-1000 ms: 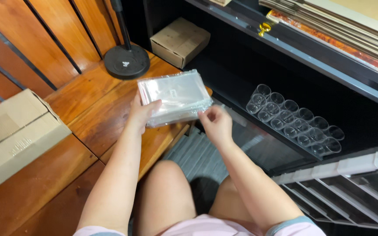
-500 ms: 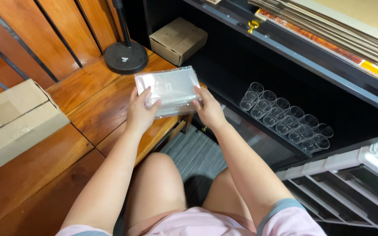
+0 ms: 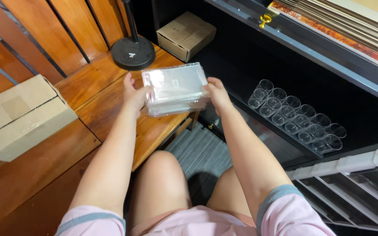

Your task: The person sits on the floor and repeatedly picks up stacks of clear plastic containers from a wooden bench, then places them onto a shelf above a cabinet. The person handles the containers by hand, moving them between the bench and the shelf multiple times.

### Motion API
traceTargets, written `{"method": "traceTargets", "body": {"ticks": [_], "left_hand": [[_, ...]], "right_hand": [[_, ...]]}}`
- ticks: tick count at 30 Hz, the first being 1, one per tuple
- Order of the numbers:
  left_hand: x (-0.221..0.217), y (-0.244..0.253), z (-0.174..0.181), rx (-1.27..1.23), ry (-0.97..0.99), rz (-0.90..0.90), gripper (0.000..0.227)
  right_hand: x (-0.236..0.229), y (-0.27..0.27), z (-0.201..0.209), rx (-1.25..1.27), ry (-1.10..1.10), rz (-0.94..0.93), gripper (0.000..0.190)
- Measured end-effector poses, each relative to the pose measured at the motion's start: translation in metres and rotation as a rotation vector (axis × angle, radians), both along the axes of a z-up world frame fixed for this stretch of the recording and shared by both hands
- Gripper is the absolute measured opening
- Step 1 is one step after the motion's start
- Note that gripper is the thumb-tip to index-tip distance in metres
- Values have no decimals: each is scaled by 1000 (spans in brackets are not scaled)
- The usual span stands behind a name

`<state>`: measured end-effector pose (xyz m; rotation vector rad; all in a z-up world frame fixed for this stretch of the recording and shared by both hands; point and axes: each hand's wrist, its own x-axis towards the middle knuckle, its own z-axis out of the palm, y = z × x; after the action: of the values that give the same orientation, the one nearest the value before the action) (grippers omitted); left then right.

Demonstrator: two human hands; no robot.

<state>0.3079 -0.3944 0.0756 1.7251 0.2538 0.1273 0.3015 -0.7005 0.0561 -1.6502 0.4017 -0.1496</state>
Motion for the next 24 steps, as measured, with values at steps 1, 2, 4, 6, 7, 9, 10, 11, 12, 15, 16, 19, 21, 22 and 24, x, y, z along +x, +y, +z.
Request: {"method": "traceTargets", "body": {"ticks": [1, 2, 4, 6, 7, 9, 10, 11, 12, 15, 16, 19, 21, 22, 24], "left_hand": [[11, 3, 3, 1, -1, -5, 107], [23, 6, 6, 160, -68, 7, 102], [48, 1, 19, 314, -146, 14, 99], [73, -13, 38, 624, -575, -113, 75], [70, -26, 57, 622, -577, -119, 75], [64, -54, 95, 879, -183, -488, 98], [72, -64, 95, 878, -185, -493, 98], [80, -74, 95, 985, -46, -616, 110], [89, -83, 96, 1089, 97, -736, 123], [60, -89, 131, 1057, 193, -867, 105], [63, -92, 130, 1055, 191, -873, 105], [66, -95, 132, 1014, 286, -853, 101], [66, -91, 137, 871, 353, -899, 97], [61, -91, 144, 870, 356, -900, 97], [51, -91, 157, 823, 389, -922, 98]], "right_hand": [[0, 4, -6, 1, -1, -5, 56], [0, 9, -12, 36, -25, -14, 54], [-7, 18, -8, 67, -59, -28, 52], [-24, 33, 9, 123, -84, -74, 48], [-27, 35, 10, 123, -84, -80, 48], [-32, 39, 11, 148, -122, -111, 46], [-33, 37, 6, 146, -123, -116, 46], [-34, 35, 1, 181, -126, -144, 48], [-34, 34, -4, 217, -129, -171, 50], [-80, 57, 26, 554, -166, -358, 88], [-76, 55, -2, 551, -167, -364, 88], [-77, 61, -38, 1034, 79, -415, 21], [-92, 85, 3, 1196, 275, -73, 83], [-92, 91, 20, 1197, 279, -74, 83], [-91, 103, 54, 1174, 242, 21, 91]]}}
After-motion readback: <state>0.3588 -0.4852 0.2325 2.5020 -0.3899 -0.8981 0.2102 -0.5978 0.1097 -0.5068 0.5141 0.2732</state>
